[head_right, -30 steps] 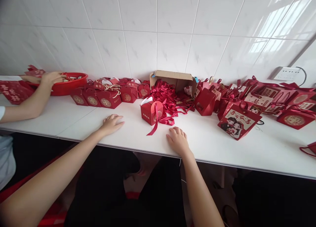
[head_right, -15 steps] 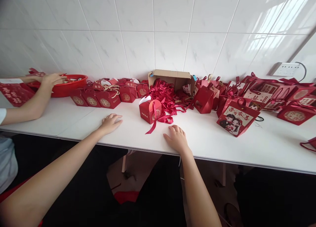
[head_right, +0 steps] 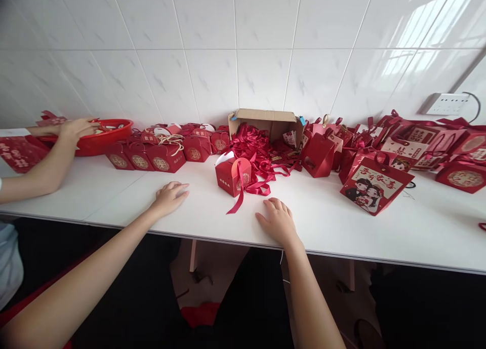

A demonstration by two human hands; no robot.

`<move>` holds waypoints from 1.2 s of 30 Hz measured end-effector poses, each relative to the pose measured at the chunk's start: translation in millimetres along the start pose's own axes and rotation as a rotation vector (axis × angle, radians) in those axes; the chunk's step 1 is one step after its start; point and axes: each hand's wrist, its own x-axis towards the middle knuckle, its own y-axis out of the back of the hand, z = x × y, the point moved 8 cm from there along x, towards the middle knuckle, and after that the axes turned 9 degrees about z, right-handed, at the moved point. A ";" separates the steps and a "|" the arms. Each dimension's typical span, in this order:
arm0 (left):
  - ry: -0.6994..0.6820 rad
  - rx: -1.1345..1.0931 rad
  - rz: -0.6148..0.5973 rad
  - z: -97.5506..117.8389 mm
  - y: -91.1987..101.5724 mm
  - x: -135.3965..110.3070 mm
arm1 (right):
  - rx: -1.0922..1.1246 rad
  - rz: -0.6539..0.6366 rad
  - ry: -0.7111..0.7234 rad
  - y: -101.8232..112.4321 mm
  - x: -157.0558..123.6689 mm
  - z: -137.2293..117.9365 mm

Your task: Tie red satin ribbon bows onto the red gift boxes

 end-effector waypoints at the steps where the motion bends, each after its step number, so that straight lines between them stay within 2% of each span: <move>1: -0.003 0.001 0.005 0.0 0.0 -0.4 | 0.003 0.002 0.001 -0.1 0.0 0.2; 22: -0.017 -0.013 0.041 -5.5 1.4 -2.6 | -0.038 0.090 0.056 -5.3 -4.6 -1.7; 36: 0.000 -0.045 0.044 -3.0 3.6 -7.9 | 0.001 0.157 0.123 -17.2 -9.3 12.7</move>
